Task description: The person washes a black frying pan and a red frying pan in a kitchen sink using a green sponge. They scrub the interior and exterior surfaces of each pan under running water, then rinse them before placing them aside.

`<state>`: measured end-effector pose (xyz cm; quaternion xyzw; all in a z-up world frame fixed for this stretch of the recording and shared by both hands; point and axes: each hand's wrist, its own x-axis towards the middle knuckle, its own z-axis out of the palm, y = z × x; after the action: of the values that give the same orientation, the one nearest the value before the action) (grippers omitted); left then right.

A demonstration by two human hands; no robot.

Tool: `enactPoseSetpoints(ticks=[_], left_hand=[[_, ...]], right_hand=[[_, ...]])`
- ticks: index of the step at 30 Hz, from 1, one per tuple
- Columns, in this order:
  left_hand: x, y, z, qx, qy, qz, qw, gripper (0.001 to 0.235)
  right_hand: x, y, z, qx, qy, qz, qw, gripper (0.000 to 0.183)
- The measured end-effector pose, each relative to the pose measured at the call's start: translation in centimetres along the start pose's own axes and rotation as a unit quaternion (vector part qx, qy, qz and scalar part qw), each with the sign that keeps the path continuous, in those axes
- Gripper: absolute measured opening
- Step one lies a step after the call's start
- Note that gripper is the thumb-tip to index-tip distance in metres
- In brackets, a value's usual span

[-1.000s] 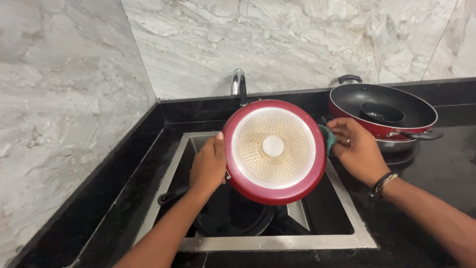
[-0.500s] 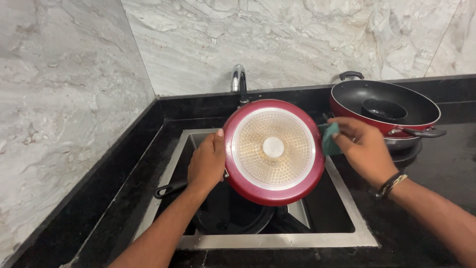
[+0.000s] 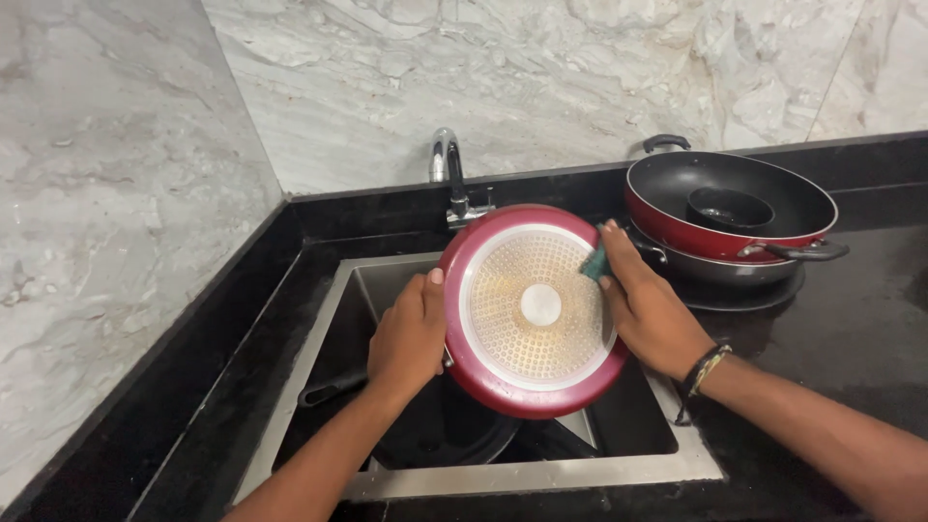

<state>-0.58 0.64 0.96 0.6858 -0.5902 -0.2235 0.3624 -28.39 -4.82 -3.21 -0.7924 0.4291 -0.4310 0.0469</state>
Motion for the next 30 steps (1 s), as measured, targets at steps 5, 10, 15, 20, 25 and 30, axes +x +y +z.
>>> enactPoseSetpoints(ticks=[5, 10, 15, 20, 25, 30], left_hand=[[0.0, 0.1, 0.4, -0.021, 0.0, 0.009, 1.0, 0.056], [0.4, -0.6, 0.8, -0.042, 0.001, 0.03, 0.999, 0.055], [0.9, -1.2, 1.0, -0.101, -0.004, 0.051, 0.994, 0.054], [0.4, -0.7, 0.7, -0.096, -0.003, 0.063, 0.993, 0.05], [-0.1, -0.1, 0.0, -0.089, 0.016, 0.069, 0.993, 0.047], [0.0, -0.6, -0.1, -0.133, -0.001, 0.098, 0.986, 0.043]], right_hand=[[1.4, -2.2, -0.2, -0.07, -0.014, -0.134, 0.988, 0.062], [0.1, -6.3, 2.3, -0.061, -0.124, -0.27, 0.953, 0.078], [-0.6, -7.1, 2.3, -0.086, -0.187, -0.392, 0.897, 0.066], [1.5, -6.7, 0.0, -0.091, -0.129, -0.313, 0.937, 0.063], [3.9, -7.3, -0.7, -0.123, -0.037, -0.247, 0.96, 0.063], [4.2, -10.3, 2.4, -0.074, -0.079, -0.279, 0.954, 0.067]])
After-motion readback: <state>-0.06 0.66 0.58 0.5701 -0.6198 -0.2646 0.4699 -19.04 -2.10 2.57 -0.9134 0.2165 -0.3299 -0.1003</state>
